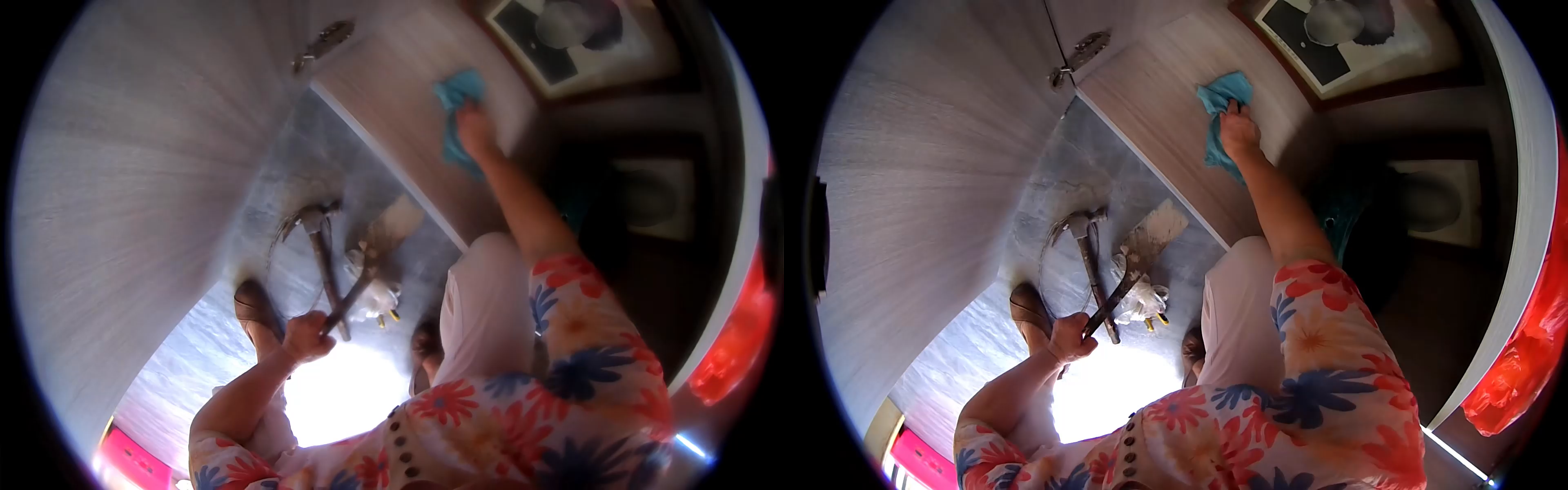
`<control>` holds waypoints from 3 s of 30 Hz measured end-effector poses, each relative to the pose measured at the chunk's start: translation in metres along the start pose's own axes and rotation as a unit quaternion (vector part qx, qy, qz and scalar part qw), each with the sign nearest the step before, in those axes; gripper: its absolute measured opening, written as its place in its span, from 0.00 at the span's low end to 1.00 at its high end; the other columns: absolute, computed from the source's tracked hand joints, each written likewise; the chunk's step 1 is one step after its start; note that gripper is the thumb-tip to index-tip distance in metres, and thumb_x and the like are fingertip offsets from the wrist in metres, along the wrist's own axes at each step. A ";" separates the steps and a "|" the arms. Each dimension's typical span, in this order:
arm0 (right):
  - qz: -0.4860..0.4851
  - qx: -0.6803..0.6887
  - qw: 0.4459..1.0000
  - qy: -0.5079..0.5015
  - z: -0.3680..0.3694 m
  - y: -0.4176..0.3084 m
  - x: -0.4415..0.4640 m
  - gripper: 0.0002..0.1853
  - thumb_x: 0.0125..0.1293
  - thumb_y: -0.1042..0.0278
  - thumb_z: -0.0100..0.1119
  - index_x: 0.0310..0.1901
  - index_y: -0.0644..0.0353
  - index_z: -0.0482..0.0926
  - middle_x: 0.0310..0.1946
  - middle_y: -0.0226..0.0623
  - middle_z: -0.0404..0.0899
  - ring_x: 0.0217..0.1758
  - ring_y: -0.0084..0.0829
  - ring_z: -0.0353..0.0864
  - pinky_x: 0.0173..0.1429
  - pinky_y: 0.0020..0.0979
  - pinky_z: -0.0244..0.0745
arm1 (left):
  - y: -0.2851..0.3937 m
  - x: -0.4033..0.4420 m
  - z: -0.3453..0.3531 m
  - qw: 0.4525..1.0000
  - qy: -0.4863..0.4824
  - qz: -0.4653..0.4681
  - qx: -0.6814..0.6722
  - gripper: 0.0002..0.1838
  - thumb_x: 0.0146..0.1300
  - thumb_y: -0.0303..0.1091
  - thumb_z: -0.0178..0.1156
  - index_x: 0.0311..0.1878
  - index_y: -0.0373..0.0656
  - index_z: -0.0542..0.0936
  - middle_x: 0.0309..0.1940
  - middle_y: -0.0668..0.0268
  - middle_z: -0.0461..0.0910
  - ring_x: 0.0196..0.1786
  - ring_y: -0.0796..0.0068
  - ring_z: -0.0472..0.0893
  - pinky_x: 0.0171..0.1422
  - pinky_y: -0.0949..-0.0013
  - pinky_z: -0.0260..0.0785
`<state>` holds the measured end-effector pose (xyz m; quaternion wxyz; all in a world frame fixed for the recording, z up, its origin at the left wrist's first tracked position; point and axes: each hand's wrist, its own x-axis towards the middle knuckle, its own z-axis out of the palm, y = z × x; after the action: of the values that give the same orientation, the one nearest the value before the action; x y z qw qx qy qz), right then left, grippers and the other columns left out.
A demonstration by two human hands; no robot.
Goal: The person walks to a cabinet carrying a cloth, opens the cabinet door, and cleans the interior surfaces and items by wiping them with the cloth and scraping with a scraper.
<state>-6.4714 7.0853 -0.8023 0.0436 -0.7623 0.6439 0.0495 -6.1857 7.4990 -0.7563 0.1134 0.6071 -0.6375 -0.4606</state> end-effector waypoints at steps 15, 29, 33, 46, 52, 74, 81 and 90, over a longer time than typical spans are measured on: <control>-0.004 -0.028 0.999 -0.038 0.007 0.005 0.003 0.23 0.67 0.57 0.37 0.60 0.59 0.55 0.49 0.50 0.65 0.45 0.50 0.74 0.51 0.45 0.69 | -0.001 0.042 -0.004 0.901 -0.368 -0.073 0.216 0.14 0.46 0.38 0.53 0.34 0.40 0.78 0.33 0.55 0.79 0.38 0.60 0.80 0.42 0.60 0.71; 0.059 -0.105 0.991 -0.065 -0.020 -0.006 0.040 0.19 0.62 0.65 0.46 0.54 0.60 0.70 0.61 0.37 0.57 0.56 0.43 0.68 0.52 0.34 0.72 | 0.054 0.288 -0.105 0.923 0.178 -0.019 0.342 0.42 0.48 0.43 0.63 0.63 0.37 0.55 0.67 0.51 0.44 0.69 0.50 0.45 0.67 0.55 0.50; 0.078 -0.151 0.983 -0.068 -0.017 0.001 0.087 0.20 0.62 0.64 0.46 0.55 0.59 0.69 0.63 0.36 0.56 0.59 0.41 0.66 0.54 0.33 0.71 | 0.059 0.281 -0.112 0.940 0.130 -0.017 0.315 0.41 0.46 0.34 0.59 0.64 0.36 0.54 0.67 0.49 0.43 0.69 0.47 0.44 0.67 0.55 0.49; -0.264 0.047 0.962 0.042 -0.009 -0.128 0.019 0.19 0.58 0.63 0.50 0.53 0.50 0.69 0.38 0.43 0.70 0.31 0.43 0.77 0.34 0.46 0.72 | 0.060 0.287 -0.112 0.954 0.101 -0.045 0.279 0.39 0.47 0.28 0.56 0.64 0.35 0.52 0.67 0.49 0.41 0.70 0.46 0.42 0.68 0.52 0.46; -0.038 0.073 0.992 0.093 -0.008 -0.009 0.066 0.13 0.60 0.59 0.48 0.30 0.59 0.76 0.28 0.50 0.77 0.31 0.46 0.78 0.33 0.43 0.71 | 0.068 0.283 -0.115 0.949 0.106 -0.045 0.292 0.39 0.48 0.28 0.57 0.64 0.35 0.52 0.68 0.49 0.40 0.70 0.47 0.42 0.69 0.52 0.46; -0.155 0.021 0.986 -0.050 0.002 -0.043 0.261 0.34 0.56 0.58 0.48 0.63 0.61 0.54 0.66 0.44 0.48 0.69 0.40 0.47 0.69 0.42 0.47 | 0.061 0.289 -0.103 0.957 0.152 -0.034 0.247 0.33 0.51 0.24 0.50 0.62 0.32 0.54 0.66 0.45 0.41 0.68 0.41 0.43 0.68 0.53 0.48; -0.318 0.019 0.946 -0.055 -0.038 -0.125 0.076 0.28 0.59 0.59 0.49 0.61 0.57 0.61 0.65 0.40 0.54 0.67 0.37 0.52 0.64 0.43 0.53 | 0.060 0.291 -0.104 0.950 0.166 -0.026 0.261 0.28 0.54 0.25 0.47 0.61 0.31 0.58 0.67 0.48 0.44 0.68 0.43 0.47 0.65 0.54 0.52; -0.021 0.715 0.658 -0.235 -0.166 -0.031 0.065 0.28 0.58 0.52 0.56 0.58 0.55 0.65 0.59 0.42 0.64 0.60 0.41 0.66 0.57 0.37 0.66 | 0.079 0.292 -0.121 0.954 0.077 -0.096 0.274 0.34 0.50 0.28 0.53 0.62 0.34 0.56 0.67 0.48 0.43 0.69 0.45 0.45 0.66 0.52 0.51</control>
<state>-6.4271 7.0052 -0.6460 0.7262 -0.4721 0.4329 -0.2497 -6.2226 7.1753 -0.7537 -0.0534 0.7064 -0.6676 -0.2290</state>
